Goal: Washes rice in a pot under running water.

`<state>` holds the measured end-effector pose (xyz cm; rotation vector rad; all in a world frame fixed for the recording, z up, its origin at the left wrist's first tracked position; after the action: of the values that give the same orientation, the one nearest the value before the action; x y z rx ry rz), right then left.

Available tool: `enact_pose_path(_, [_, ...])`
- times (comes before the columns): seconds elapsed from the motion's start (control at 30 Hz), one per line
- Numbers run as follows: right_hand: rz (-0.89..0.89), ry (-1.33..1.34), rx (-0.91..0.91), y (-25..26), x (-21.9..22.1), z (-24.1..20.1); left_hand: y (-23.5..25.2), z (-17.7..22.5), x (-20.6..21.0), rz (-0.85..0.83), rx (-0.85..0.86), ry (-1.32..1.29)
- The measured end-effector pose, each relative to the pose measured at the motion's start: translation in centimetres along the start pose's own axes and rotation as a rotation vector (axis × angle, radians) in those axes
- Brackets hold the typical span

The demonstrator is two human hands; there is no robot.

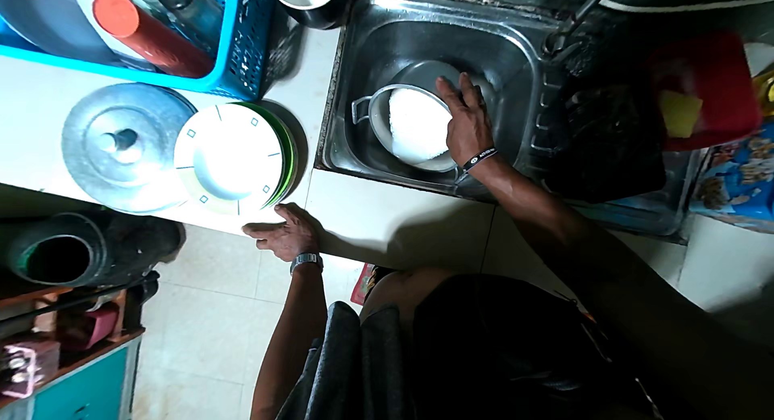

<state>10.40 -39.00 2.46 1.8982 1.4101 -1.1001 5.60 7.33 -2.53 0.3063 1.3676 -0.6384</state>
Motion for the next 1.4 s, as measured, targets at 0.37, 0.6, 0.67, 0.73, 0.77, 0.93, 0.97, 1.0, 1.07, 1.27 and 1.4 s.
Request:
enact_pose_path(0.37, [0.076,0.153,0.336,6.8,-4.0,9.1,-0.5,0.7,-0.7,-0.033,-0.008,0.013])
enact_pose_path(0.6, [0.070,0.237,0.659,4.3,-2.0,13.9,-0.6,0.9,-1.1,-0.013,-0.018,0.021])
enact_pose_path(0.67, [0.063,0.271,0.757,2.8,-1.6,14.2,-0.9,1.3,-1.5,-0.006,-0.011,0.007])
enact_pose_path(0.73, [0.056,0.333,0.860,1.1,-1.2,13.6,-1.1,1.3,-1.6,0.001,-0.004,0.003])
enact_pose_path(0.77, [0.062,0.380,0.913,0.1,-0.7,13.4,-1.2,1.3,-1.7,0.006,-0.004,0.004])
enact_pose_path(0.93, [0.293,1.205,1.120,-4.4,5.1,11.3,-0.9,1.2,-1.5,0.022,0.028,-0.008])
enact_pose_path(0.97, [0.279,1.406,1.146,-5.3,6.6,9.9,-0.9,1.2,-1.4,0.020,0.031,-0.010])
enact_pose_path(1.0, [0.202,1.547,1.180,-6.3,7.8,8.2,-1.0,1.2,-1.4,0.014,0.029,-0.017])
enact_pose_path(1.07, [-0.123,1.624,1.193,-8.3,8.2,3.9,-1.0,1.1,-1.6,0.013,0.023,-0.022])
enact_pose_path(1.27, [0.029,0.996,0.447,-4.9,-3.8,5.0,-0.6,0.7,-1.2,0.024,0.029,-0.038])
enact_pose_path(1.4, [0.502,0.280,0.393,0.0,-13.5,11.3,-0.9,0.8,-1.4,0.015,0.019,-0.044])
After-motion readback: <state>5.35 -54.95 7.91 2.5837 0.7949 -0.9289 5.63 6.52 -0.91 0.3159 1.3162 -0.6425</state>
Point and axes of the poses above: each hand's wrist, its own y-axis towards the middle knuckle, its own x-axis out of the palm, z = x × y, the point moved 9 cm from there along y, towards the middle knuckle, and after that the axes turned 8 degrees about y, right-handed, at the moved point
